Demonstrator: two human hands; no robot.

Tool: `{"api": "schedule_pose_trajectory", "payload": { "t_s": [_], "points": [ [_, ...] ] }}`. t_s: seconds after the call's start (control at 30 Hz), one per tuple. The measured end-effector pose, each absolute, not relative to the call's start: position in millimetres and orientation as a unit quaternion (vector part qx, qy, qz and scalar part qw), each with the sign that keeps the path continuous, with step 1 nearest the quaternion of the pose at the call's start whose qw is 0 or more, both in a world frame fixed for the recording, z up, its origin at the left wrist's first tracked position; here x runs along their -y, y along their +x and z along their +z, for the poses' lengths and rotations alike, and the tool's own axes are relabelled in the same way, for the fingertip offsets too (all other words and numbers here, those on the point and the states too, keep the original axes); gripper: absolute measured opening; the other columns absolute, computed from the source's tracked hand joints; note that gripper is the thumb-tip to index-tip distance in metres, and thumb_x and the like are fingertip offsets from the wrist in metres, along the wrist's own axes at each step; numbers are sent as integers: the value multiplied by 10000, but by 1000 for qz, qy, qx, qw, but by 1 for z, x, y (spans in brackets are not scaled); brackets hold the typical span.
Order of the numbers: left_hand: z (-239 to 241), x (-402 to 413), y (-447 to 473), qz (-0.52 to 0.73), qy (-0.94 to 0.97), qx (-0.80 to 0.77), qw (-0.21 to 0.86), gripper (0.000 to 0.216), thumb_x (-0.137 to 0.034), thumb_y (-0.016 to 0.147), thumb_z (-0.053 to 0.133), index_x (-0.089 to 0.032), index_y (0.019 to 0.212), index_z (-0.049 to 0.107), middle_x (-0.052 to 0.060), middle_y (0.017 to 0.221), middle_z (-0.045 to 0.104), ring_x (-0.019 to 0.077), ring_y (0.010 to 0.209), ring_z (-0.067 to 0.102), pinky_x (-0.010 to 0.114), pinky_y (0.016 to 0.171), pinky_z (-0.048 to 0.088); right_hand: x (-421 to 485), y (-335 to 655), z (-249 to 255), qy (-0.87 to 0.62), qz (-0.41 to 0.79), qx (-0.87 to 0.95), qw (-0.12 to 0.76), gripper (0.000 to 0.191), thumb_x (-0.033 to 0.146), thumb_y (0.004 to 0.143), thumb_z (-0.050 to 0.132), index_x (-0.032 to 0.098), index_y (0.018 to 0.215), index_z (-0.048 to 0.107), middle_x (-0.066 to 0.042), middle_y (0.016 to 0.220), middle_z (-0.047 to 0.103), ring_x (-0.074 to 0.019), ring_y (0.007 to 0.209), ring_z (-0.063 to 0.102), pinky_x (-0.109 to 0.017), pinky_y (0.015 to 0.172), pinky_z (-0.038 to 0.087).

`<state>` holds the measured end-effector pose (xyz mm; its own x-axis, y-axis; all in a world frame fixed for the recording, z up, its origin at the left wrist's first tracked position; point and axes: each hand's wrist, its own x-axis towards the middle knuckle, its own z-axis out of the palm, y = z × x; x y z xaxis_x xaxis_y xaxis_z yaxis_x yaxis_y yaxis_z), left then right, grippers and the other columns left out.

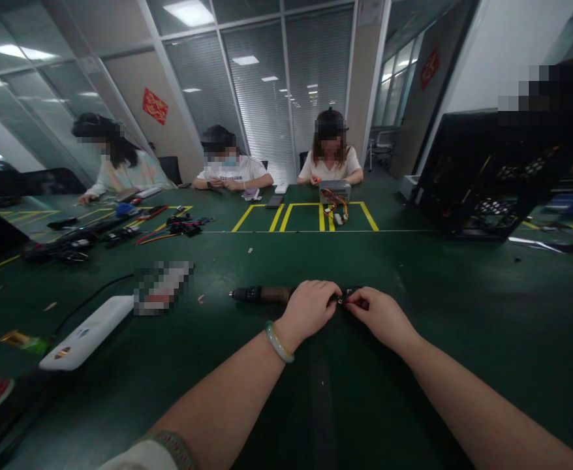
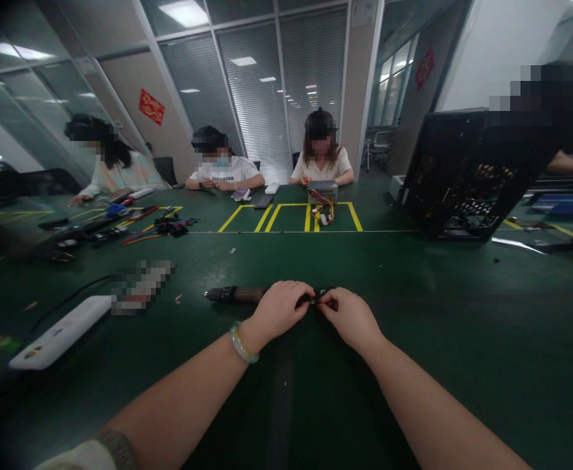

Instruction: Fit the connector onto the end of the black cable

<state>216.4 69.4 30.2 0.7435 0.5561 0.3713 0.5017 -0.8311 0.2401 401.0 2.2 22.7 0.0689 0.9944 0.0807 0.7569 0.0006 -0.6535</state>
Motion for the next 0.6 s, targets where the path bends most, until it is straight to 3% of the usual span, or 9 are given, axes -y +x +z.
{"api": "schedule_pose_trajectory", "payload": {
  "t_s": [0.6],
  "points": [
    [30,-71,218,214,930,-291,71,144,-168,857,611,-211,993,590,9,987,640,195,965,596,364,889,451,-2,401,27,-673,224,648,277,116,272,870,598,231,903,701,-20,954,660,-174,796,603,-275,665,443]
  ]
}}
